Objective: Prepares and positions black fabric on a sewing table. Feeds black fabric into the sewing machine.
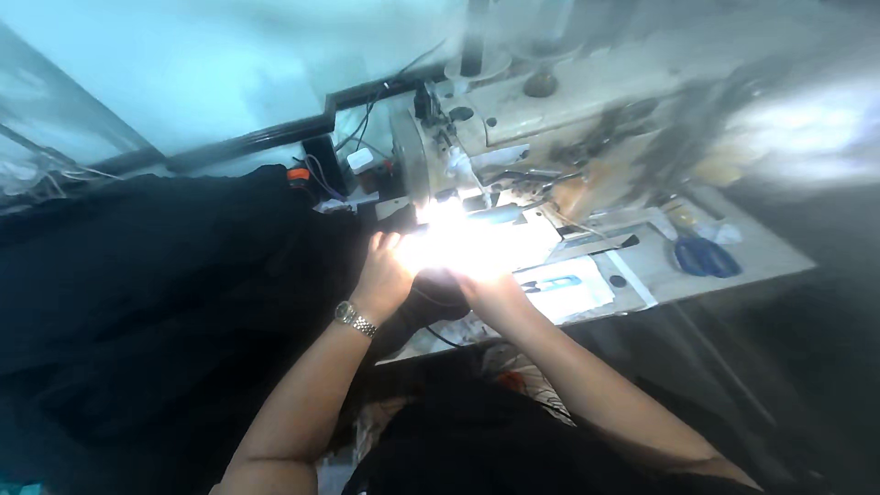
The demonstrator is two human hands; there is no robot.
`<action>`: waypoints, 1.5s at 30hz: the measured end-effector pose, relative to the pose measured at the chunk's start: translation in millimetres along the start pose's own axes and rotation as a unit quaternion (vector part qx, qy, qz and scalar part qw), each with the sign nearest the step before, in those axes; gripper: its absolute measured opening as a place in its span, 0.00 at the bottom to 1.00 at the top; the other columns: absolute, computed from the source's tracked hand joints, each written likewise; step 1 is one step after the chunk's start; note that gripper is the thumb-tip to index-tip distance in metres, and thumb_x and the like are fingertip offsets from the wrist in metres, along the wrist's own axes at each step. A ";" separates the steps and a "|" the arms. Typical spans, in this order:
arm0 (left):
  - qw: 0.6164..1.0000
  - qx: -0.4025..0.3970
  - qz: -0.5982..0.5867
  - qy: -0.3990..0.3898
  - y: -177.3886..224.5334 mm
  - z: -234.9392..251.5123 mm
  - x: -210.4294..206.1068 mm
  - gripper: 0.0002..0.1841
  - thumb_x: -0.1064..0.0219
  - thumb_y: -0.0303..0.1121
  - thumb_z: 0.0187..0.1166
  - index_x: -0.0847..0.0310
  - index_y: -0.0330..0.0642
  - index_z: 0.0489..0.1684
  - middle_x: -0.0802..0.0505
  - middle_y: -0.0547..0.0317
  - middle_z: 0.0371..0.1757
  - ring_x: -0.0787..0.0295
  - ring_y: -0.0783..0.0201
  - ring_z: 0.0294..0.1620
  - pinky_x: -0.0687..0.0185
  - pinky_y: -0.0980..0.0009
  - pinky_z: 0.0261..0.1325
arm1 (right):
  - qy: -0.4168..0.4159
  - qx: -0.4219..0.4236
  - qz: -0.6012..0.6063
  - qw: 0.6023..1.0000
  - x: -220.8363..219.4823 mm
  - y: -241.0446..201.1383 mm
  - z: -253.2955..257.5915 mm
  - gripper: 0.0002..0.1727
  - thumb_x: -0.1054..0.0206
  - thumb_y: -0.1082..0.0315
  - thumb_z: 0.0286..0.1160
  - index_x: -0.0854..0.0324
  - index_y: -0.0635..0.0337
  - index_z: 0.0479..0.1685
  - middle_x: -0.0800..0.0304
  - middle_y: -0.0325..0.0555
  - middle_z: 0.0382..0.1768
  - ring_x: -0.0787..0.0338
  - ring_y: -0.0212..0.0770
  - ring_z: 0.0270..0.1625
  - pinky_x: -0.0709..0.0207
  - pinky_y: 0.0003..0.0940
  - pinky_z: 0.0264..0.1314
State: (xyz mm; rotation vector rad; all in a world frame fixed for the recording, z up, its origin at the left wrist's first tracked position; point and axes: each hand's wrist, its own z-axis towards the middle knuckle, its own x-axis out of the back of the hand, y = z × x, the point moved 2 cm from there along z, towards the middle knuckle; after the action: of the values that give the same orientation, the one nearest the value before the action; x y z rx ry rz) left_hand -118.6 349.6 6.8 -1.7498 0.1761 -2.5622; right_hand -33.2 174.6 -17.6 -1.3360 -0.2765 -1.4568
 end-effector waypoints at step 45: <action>0.979 0.172 -0.072 -0.076 61.6 -35.0 12.7 0.33 0.53 0.63 0.89 0.22 0.51 0.80 0.18 0.47 0.79 0.26 0.45 0.83 0.34 0.43 0.85 | -0.013 0.224 0.036 0.974 36.1 12.1 -73.9 0.18 0.37 0.74 0.71 0.08 0.50 0.54 0.06 0.41 0.58 0.07 0.41 0.56 0.13 0.39 0.58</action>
State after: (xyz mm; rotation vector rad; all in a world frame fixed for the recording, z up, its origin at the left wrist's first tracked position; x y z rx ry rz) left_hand -157.9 289.9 -1.0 -1.8650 -0.3890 -2.3502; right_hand -57.3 95.0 -19.0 -0.9865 -0.5347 -1.2236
